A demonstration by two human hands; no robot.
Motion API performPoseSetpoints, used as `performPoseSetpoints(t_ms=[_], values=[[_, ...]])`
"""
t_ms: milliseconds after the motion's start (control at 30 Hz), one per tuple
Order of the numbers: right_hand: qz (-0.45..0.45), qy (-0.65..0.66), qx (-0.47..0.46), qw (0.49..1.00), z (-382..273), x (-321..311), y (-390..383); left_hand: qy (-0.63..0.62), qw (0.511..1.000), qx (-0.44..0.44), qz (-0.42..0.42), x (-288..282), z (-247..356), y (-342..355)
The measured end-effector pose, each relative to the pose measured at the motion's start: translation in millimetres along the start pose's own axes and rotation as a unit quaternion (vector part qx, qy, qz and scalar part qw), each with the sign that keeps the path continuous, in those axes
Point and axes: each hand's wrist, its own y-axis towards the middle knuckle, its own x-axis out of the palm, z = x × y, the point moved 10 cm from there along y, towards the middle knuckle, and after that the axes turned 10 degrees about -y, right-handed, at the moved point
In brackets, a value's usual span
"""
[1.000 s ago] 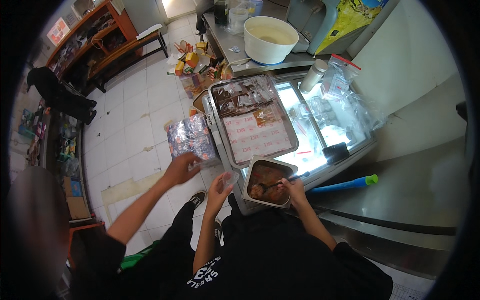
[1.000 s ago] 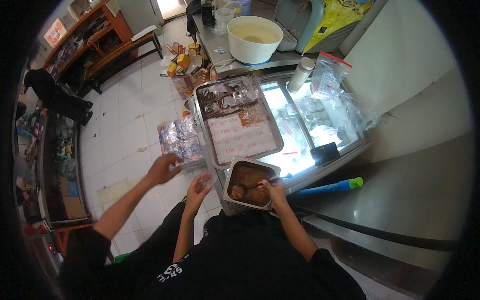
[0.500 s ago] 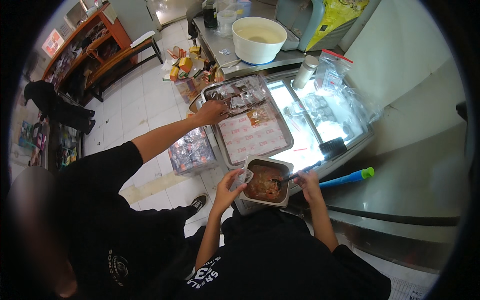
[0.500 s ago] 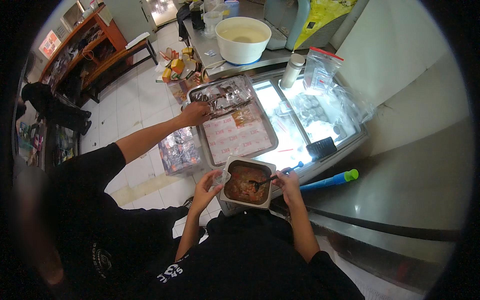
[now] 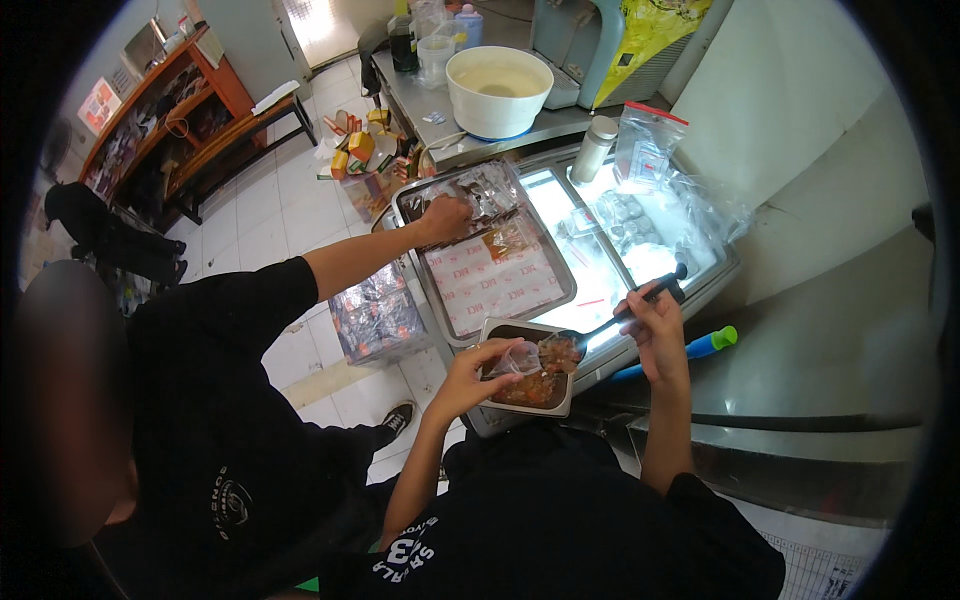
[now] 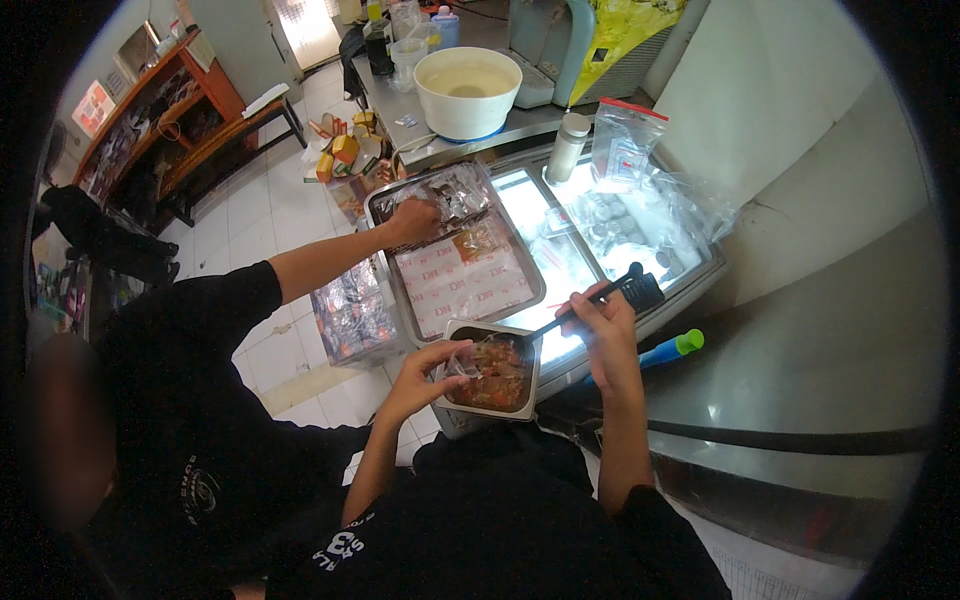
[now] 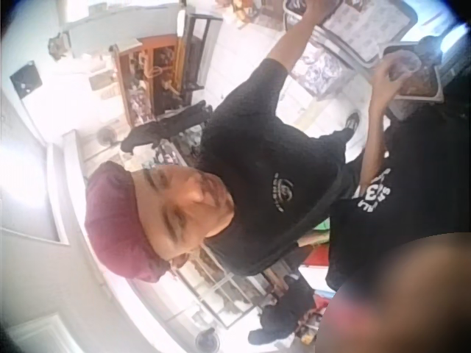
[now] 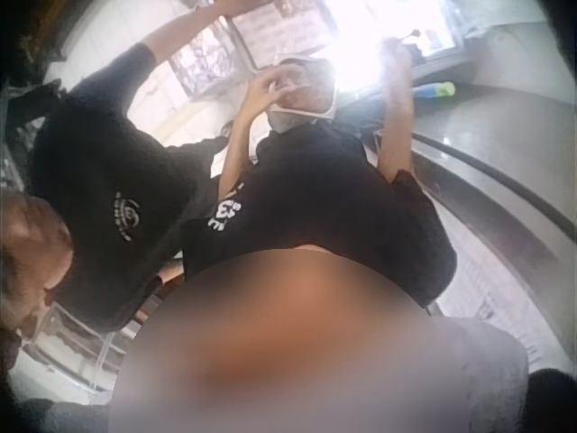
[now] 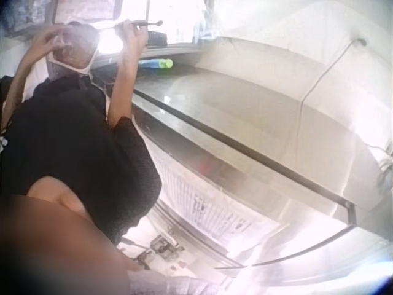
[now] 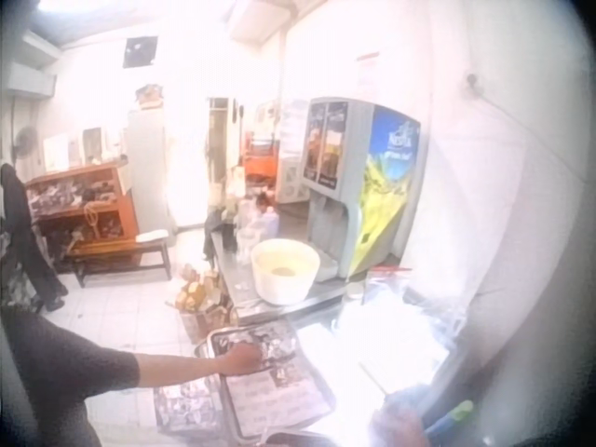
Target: The person scoops a reddish-brown food mixture from a metal container into small plastic bags using a spoon. They seal each bag and place it on a tray. The person repeats this process multiple times.
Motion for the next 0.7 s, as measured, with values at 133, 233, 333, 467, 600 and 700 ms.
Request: performPoseSetpoints(t_ms=[133,233,333,467,600,700], values=[[-0.026,-0.017,-0.027,0.999,-7.6,15.0,5.1,0.001,0.999,0.028,-0.019,7.8,20.0,3.1],[-0.037,-0.028,-0.048,0.998,-9.6,21.4,6.7,-0.015,0.999,0.033,-0.032,9.3,23.9,4.8],[-0.044,-0.076,-0.094,0.992,-20.6,27.6,2.3,-0.044,0.998,0.035,-0.04,8.5,24.1,5.1],[-0.073,-0.153,-0.144,0.975,-39.5,43.1,-16.8,-0.077,0.996,-0.019,-0.039,8.4,12.7,6.3],[-0.168,-0.251,-0.274,0.913,-64.0,77.9,-52.9,-0.125,0.991,0.007,-0.043,10.1,18.8,10.3],[-0.185,-0.311,-0.382,0.851,-79.4,92.6,-73.6,-0.15,0.988,-0.003,-0.032,8.2,17.3,12.7]])
